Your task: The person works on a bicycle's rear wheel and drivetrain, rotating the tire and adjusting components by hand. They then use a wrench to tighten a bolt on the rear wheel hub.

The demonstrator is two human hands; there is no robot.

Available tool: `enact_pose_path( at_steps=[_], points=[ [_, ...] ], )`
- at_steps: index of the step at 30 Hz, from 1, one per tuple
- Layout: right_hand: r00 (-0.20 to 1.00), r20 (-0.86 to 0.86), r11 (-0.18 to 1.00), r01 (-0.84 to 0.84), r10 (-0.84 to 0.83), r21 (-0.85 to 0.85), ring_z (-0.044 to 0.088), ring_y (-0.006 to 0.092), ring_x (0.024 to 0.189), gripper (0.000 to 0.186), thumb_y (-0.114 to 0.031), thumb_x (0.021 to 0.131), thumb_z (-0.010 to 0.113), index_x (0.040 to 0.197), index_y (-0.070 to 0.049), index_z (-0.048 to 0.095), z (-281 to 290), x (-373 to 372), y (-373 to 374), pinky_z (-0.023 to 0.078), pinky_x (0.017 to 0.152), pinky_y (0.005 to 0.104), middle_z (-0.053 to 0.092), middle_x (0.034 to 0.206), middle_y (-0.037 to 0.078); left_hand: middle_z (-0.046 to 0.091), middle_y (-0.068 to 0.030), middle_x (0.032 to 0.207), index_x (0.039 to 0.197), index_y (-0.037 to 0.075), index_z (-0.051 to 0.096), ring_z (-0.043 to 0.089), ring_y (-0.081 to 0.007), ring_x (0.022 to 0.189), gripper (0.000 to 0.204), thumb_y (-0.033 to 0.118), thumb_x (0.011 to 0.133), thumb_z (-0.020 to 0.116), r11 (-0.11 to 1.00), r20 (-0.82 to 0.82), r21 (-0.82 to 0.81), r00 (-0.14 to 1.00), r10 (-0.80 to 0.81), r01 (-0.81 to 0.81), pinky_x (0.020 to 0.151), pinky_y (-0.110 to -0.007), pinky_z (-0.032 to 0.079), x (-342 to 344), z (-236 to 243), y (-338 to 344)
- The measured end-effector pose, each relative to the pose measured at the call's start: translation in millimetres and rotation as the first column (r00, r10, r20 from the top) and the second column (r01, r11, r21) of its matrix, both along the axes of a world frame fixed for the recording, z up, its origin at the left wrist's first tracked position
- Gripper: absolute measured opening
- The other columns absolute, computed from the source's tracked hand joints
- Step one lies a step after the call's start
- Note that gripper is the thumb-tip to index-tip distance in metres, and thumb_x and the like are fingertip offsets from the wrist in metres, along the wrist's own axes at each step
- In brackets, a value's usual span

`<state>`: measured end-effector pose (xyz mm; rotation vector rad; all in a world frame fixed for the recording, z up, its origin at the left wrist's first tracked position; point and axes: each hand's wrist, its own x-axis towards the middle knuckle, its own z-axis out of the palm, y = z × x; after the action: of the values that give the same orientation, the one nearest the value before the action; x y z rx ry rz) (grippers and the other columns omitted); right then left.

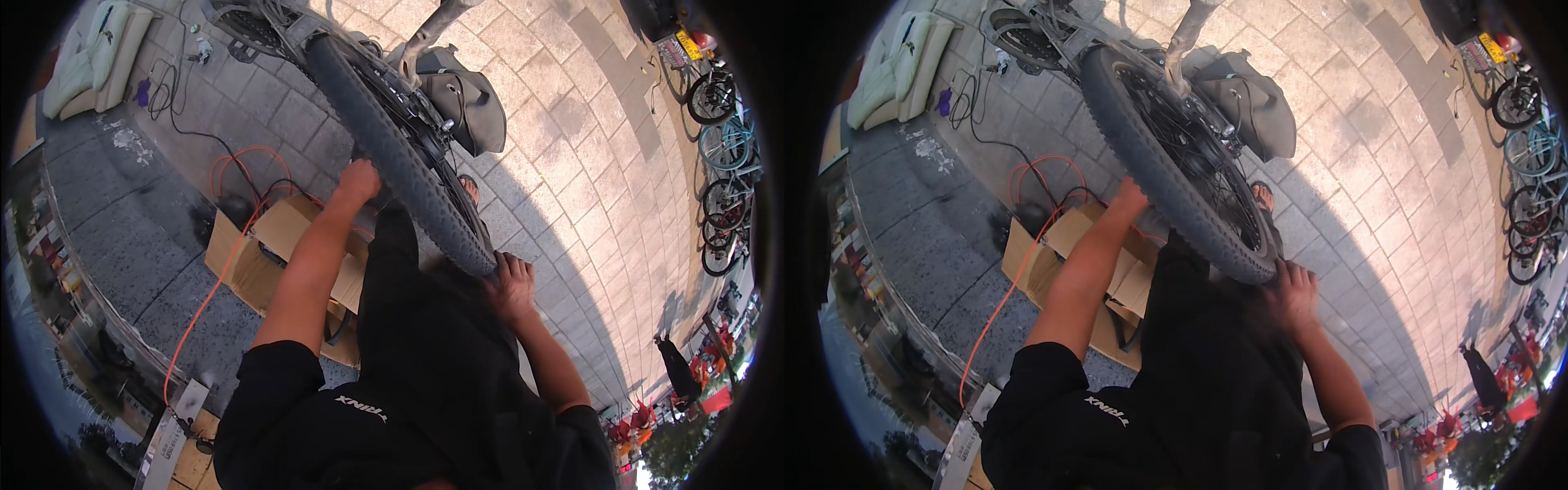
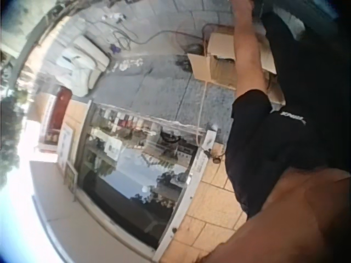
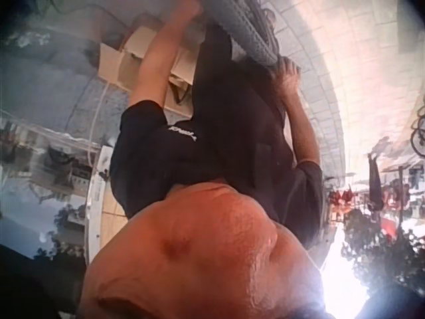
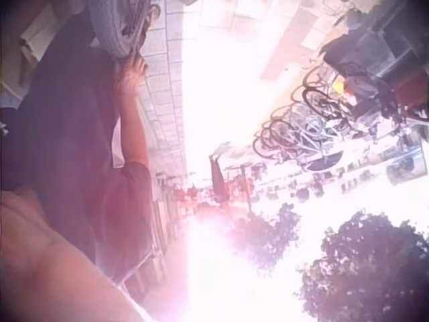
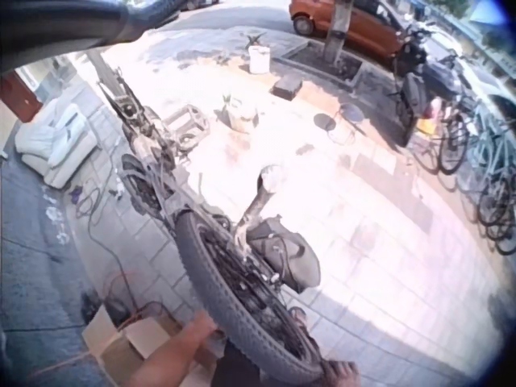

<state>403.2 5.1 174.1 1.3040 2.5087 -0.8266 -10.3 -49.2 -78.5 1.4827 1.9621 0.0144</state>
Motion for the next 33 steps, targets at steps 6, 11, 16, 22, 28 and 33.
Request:
enact_pose_path(
  at_steps=[6, 11, 16, 22, 28, 33],
  points=[
    [0.785, 0.593, 0.927, 0.337, -0.18, -0.165, 0.067, 0.0409, 0.107, 0.028, -0.026, 0.095, 0.063, 0.104, -0.001, 0.072, -43.3, 117.2, -15.3, 0.052, 0.094, 0.0525, 0.07, 0.111, 0.021, 0.075, -0.0164, 0.109, 0.108, 0.01, 0.077, 0.07, -0.0391, 0.104, 0.027, 0.024, 0.09, 0.063, 0.97, -0.049, -0.242, 0.998, -0.031, 0.019, 0.091, -0.047, 0.058, 3.5, 38.0, 33.2],
    [0.816, 0.54, 0.927, 0.34, -0.207, -0.158, 0.068, 0.0402, 0.101, 0.024, -0.026, 0.094, 0.061, 0.096, -0.004, 0.072, -45.4, 109.4, -8.4, 0.054, 0.089, 0.0521, 0.07, 0.104, 0.02, 0.075, -0.0162, 0.11, 0.105, 0.011, 0.078, 0.07, -0.0393, 0.102, 0.025, 0.023, 0.088, 0.063, 0.929, 0.269, 0.043, 0.899, 0.344, -0.369, 0.09, -0.048, 0.058, -19.8, -45.0, -24.7],
    [0.78, 0.555, 0.893, 0.429, -0.289, -0.139, 0.068, 0.0401, 0.102, 0.024, -0.026, 0.095, 0.06, 0.095, -0.005, 0.072, -39.6, 99.5, -12.3, 0.054, 0.09, 0.0523, 0.07, 0.105, 0.019, 0.075, -0.0152, 0.111, 0.102, 0.012, 0.079, 0.069, -0.0384, 0.106, 0.024, 0.023, 0.087, 0.064, 0.965, -0.114, -0.055, 0.959, -0.261, 0.256, 0.092, -0.047, 0.057, -2.7, 39.2, 22.0],
    [0.808, 0.518, 0.899, 0.409, -0.279, -0.154, 0.068, 0.0427, 0.1, 0.026, -0.027, 0.095, 0.06, 0.098, -0.005, 0.073, -41.0, 91.4, -0.3, 0.054, 0.089, 0.0531, 0.07, 0.106, 0.021, 0.075, -0.0147, 0.113, 0.103, 0.006, 0.079, 0.067, -0.0348, 0.111, 0.029, 0.024, 0.089, 0.061, 0.988, -0.101, -0.014, 0.983, -0.153, 0.153, 0.096, -0.044, 0.056, -10.5, 13.1, 6.1],
    [0.795, 0.538, 0.895, 0.418, -0.28, -0.152, 0.068, 0.0445, 0.102, 0.03, -0.03, 0.096, 0.06, 0.099, -0.003, 0.073, -45.2, 97.3, -0.3, 0.054, 0.089, 0.0538, 0.07, 0.111, 0.022, 0.075, -0.0147, 0.112, 0.102, 0.005, 0.08, 0.069, -0.0329, 0.111, 0.03, 0.024, 0.091, 0.06, 0.978, -0.116, -0.08, 0.972, -0.203, 0.195, 0.096, -0.043, 0.057, -7.8, 22.2, 13.6],
    [0.776, 0.569, 0.893, 0.425, -0.273, -0.151, 0.069, 0.0438, 0.103, 0.031, -0.03, 0.096, 0.059, 0.102, -0.004, 0.074, -46.3, 99.3, -1.7, 0.054, 0.091, 0.0528, 0.07, 0.112, 0.022, 0.075, -0.0183, 0.105, 0.097, 0.005, 0.08, 0.072, -0.0367, 0.103, 0.024, 0.019, 0.088, 0.064, 0.983, -0.074, -0.102, 0.984, -0.159, 0.152, 0.092, -0.046, 0.058, -2.2, 48.3, 30.2]
  ],
)
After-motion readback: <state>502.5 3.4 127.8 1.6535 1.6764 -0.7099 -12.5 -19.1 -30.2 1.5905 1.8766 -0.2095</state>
